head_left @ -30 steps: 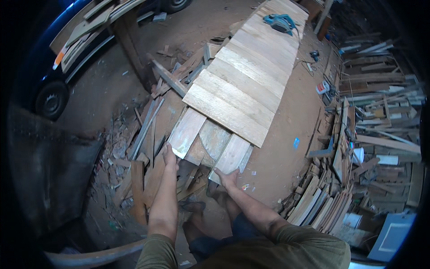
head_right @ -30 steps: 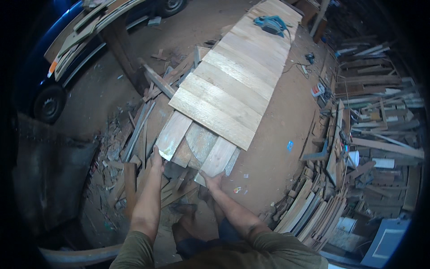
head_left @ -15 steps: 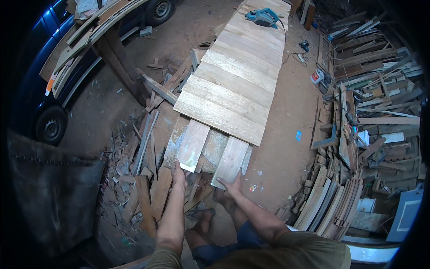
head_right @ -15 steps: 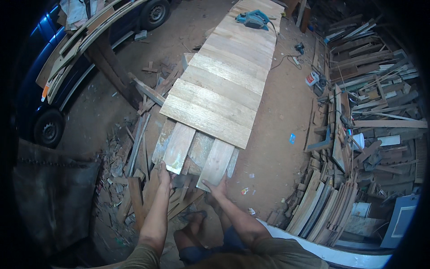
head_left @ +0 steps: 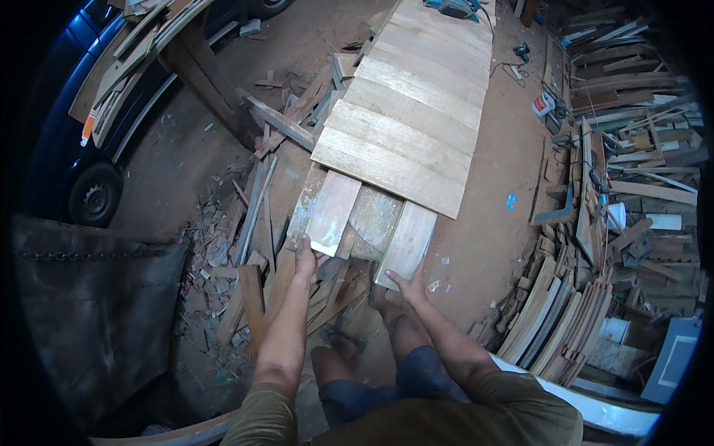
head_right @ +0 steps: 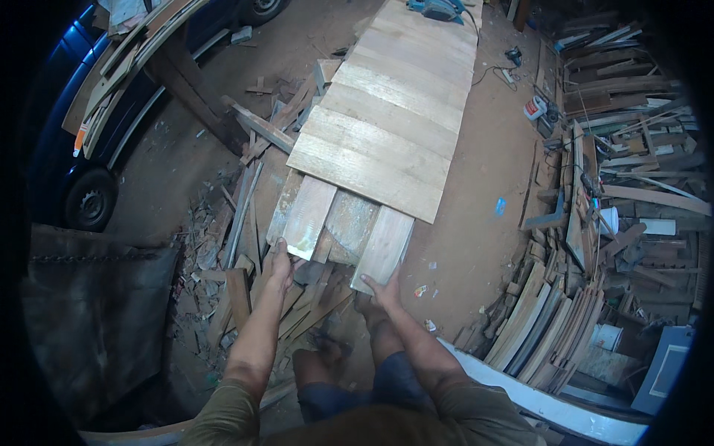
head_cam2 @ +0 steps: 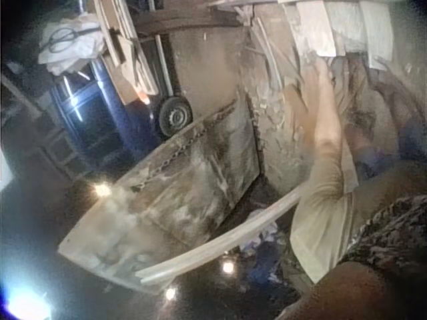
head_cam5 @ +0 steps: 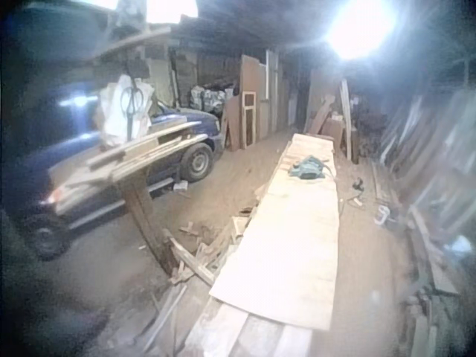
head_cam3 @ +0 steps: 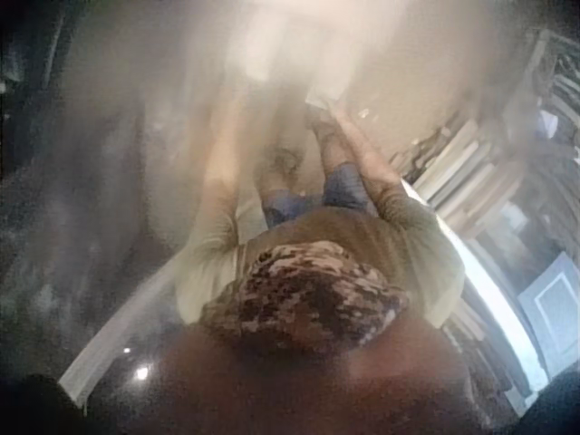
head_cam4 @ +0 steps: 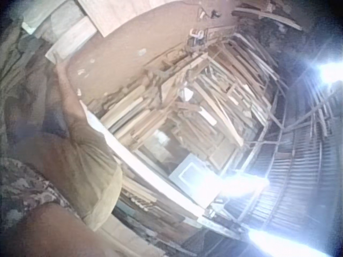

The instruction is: The person arranges wooden planks on the floor, aligns them side by side, and uses a circular saw to trim the edges. They then use a hand planer to smooth the surface of the assembled planks.

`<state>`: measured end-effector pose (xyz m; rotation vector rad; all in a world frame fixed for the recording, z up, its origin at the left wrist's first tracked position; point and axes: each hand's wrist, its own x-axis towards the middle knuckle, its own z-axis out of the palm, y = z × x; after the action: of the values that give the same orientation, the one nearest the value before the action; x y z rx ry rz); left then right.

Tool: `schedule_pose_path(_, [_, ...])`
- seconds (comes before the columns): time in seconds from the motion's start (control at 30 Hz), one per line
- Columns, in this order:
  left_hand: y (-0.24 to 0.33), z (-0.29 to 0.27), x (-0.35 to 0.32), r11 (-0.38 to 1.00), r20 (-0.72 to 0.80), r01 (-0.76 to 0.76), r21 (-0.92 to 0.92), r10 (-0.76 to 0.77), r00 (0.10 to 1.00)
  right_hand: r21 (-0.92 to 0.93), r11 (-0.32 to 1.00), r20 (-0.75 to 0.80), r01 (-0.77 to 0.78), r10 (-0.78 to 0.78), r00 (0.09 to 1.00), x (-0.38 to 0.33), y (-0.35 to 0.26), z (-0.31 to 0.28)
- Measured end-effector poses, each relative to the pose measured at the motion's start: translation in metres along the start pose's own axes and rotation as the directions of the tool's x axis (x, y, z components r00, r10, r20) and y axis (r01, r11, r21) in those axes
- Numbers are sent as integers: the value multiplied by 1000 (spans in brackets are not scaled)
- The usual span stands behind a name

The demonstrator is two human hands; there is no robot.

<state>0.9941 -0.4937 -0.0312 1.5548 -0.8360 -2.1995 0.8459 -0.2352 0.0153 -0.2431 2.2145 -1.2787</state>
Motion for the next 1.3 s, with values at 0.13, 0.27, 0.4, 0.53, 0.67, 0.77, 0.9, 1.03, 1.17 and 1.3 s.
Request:
schedule_pose_path(0.13, [-2,9,2,998,-34,7,65,-5,999,37,999,28,13,-14,1000,7,24,-5])
schedule_pose_path(0.27, [-1,-1,14,994,-17,-65,83,67,998,46,999,43,4,-6,999,17,34,-6])
schedule_pose_path(0.4, [-5,-35,40,984,60,-33,177,23,998,20,999,29,49,-50,998,26,54,-3])
schedule_pose_path(0.53, [16,-63,50,905,46,68,420,-95,994,249,967,118,-56,27,993,10,39,1])
schedule_pose_path(0.67, [51,-45,23,779,-7,114,617,-140,990,98,994,7,41,-41,999,18,35,3])
schedule_pose_path(0.77, [51,-37,19,719,-168,200,666,-117,979,52,996,7,68,-69,998,13,34,-12])
schedule_pose_path(0.9, [91,-21,49,454,-36,-126,882,331,943,226,965,-157,-136,174,972,62,81,-47])
schedule_pose_path(1.03, [150,35,102,295,108,-458,838,734,670,259,922,-185,-288,340,922,98,23,-101])
schedule_pose_path(1.17, [186,127,140,142,268,-520,842,727,632,142,988,-436,64,4,900,169,-9,-115])
schedule_pose_path(1.3, [177,145,173,35,271,-377,925,637,722,-32,994,-348,104,-108,931,206,-39,-93])
